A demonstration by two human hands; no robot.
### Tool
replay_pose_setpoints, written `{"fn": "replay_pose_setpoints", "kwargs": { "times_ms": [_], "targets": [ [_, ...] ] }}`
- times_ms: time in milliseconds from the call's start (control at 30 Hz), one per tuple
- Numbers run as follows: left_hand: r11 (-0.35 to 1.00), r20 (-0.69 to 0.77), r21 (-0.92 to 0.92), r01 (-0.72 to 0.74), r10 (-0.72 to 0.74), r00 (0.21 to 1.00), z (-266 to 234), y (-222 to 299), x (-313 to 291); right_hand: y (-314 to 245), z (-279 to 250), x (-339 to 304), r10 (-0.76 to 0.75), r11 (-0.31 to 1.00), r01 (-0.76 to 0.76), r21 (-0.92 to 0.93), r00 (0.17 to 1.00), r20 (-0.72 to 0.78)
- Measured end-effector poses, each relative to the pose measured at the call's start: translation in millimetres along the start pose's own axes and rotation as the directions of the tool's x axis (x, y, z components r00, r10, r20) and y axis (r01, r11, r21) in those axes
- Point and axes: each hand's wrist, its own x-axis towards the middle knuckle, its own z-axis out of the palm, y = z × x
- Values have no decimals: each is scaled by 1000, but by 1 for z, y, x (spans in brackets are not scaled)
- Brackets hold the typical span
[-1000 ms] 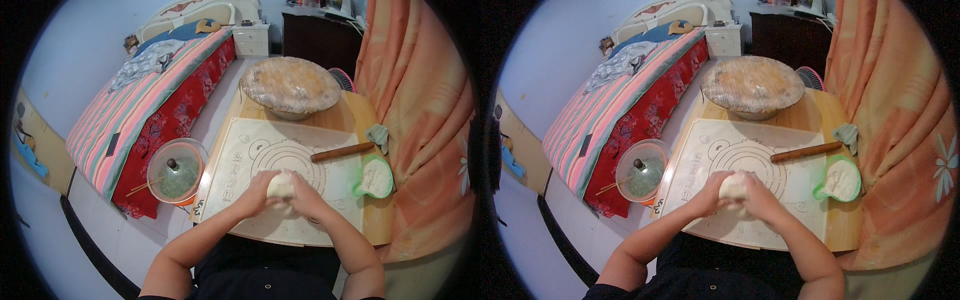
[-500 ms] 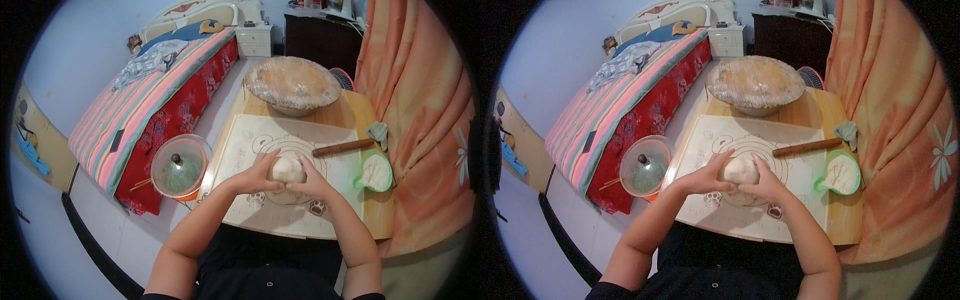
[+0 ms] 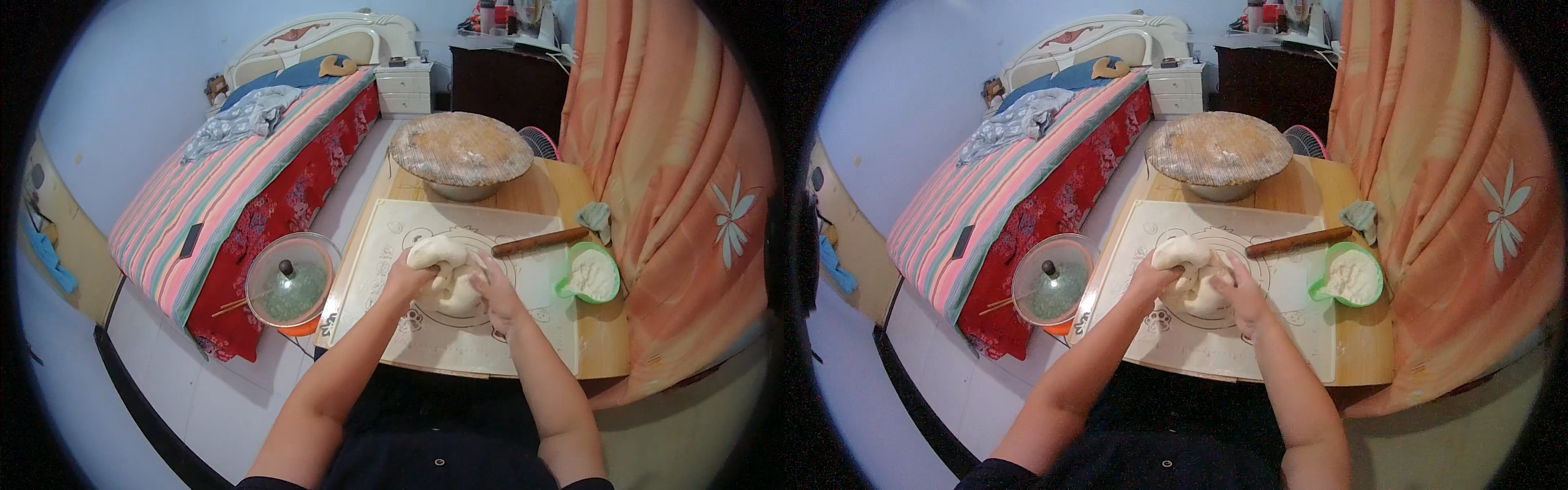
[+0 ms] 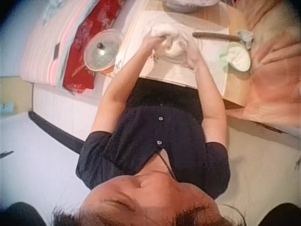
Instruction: The person kneads a ball of dough on a silicone mat, then uses a scraper to cut a portion off and places it into a metal bowl. They continue to knead the remaining dough, eventually rolling it into a long rope and shaping it into a square outline on the mat.
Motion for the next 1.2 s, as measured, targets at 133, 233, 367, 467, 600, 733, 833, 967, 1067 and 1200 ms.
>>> {"fn": "replay_pose_setpoints", "kwargs": {
  "times_ms": [133, 233, 367, 467, 600, 733, 833, 967, 1067, 1200],
  "targets": [
    [962, -76, 135, -235, 247, 966, 13, 11, -19, -14, 37, -10, -211, 964, 219, -152, 975, 67],
    [876, -96, 342, -341, 394, 914, 19, 23, -44, -21, 54, -14, -361, 884, 361, -297, 931, 58],
    [914, 66, 317, -254, 246, 967, 9, 28, -49, -28, 41, -9, -245, 938, 244, -248, 969, 27],
    [938, 243, 168, -302, 258, 935, -2, 21, -39, -22, 35, -11, -233, 938, 217, -270, 972, -29],
    [998, 313, -25, -58, 63, 948, -14, 29, -49, -23, 33, -9, -203, 912, 149, -381, 974, -104],
    [994, 288, -62, -88, 102, 952, -9, 26, -48, -33, 42, -26, -103, 963, 65, -261, 985, -137],
    [995, 228, 22, -97, 90, 970, -8, 19, -40, -47, 46, -40, -63, 981, 53, -187, 997, -48],
    [935, 31, 196, -295, 295, 955, 10, 0, -33, -45, 62, -54, -299, 674, 155, -722, 951, -75],
    [928, -105, 244, -280, 312, 944, 21, -2, -29, -35, 59, -48, -335, 718, 238, -654, 942, -24],
    [913, -231, 331, -238, 323, 918, 20, 16, -31, -28, 40, -43, -188, 948, 159, -276, 979, -81]
  ]
}}
